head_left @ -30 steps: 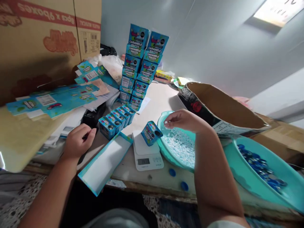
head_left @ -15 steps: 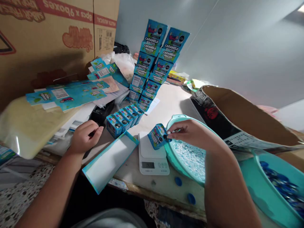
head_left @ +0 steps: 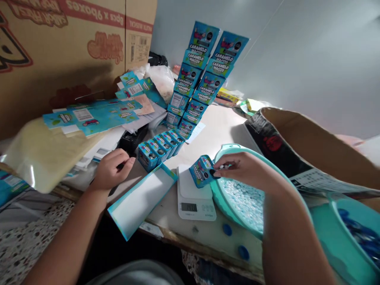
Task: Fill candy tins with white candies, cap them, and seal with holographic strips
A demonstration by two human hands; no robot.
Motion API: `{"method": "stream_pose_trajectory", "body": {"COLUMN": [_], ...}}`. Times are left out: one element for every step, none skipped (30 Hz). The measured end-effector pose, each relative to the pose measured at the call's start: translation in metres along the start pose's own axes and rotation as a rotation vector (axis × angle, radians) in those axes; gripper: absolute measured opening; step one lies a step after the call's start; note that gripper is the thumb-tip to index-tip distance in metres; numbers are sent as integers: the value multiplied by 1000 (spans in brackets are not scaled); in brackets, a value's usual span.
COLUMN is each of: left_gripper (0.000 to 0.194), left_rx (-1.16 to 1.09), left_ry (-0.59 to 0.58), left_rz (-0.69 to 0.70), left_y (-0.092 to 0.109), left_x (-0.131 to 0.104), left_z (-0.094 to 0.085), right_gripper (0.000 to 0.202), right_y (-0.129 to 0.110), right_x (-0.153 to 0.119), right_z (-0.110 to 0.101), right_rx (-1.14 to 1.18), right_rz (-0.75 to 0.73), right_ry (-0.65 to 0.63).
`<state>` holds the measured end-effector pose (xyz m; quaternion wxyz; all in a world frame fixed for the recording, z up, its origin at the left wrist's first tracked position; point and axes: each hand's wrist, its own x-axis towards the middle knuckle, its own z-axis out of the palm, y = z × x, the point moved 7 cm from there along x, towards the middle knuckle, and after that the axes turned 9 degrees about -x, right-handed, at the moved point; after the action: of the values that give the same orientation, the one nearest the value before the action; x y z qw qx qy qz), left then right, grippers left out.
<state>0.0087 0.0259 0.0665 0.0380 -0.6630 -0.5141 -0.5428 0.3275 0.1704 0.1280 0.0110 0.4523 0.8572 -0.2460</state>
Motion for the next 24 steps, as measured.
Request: {"method": "stream_pose_trajectory", "body": {"left_gripper": [32,31,30,29,27,26,24,22,21,20,19,19,19,20,21,22,22,23,23,23,23,23,23,23], "left_rx": [-3,-11,-22,-33,-45,-54,-60,-63,-68,-73,-76,-77,-74,-67,-60,-54,-50,-48,-47,-45,-42,-41,-43,-49], "left_ry": [2,7,14,20,28,34,40,45,53,62,70,76,78,74,66,57,50,46,43,40,36,34,32,32], "left_rz": [-2,-1,4,12,24,36,48,60,70,76,77,70,57,39,22,9,-1,-7,-13,-19,-27,-31,-33,-29], "left_y": [0,0,-1,-1,0,0,1,2,3,4,4,4,4,3,2,1,0,-1,-2,-2,-3,-4,-4,-4], "left_x": [0,-1,-1,-2,-2,-3,-3,-3,-2,-2,-2,-1,-1,0,0,0,0,0,0,0,0,0,0,0], "left_z": [0,-1,-2,-2,-3,-3,-4,-4,-5,-6,-7,-8,-8,-8,-7,-7,-6,-6,-6,-5,-5,-5,-4,-4], "right_gripper": [37,35,33,30,28,27,26,26,25,25,24,24,24,24,25,26,27,28,29,30,30,30,30,30], "right_y": [-1,-1,-2,-2,-2,-2,-2,-2,-3,-3,-4,-4,-5,-6,-7,-8,-9,-10,-11,-12,-13,-12,-12,-11], "right_x": [0,0,0,0,1,2,2,3,3,3,3,2,2,1,0,-1,-1,-2,-2,-2,-2,-2,-2,-1], "right_z": [0,0,0,0,0,1,2,2,3,3,3,2,2,2,1,2,2,1,1,1,1,0,0,0], "right_rx": [2,0,-7,-18,-28,-34,-38,-43,-47,-51,-54,-58,-61,-64,-68,-71,-69,-62,-53,-44,-38,-35,-33,-33], "right_rz": [4,5,3,-2,-7,-13,-20,-28,-36,-43,-50,-54,-56,-57,-59,-64,-70,-77,-83,-87,-88,-84,-78,-70], "right_ry": [8,17,31,44,53,58,60,58,56,59,59,59,58,54,49,40,35,31,29,29,30,29,29,25]}}
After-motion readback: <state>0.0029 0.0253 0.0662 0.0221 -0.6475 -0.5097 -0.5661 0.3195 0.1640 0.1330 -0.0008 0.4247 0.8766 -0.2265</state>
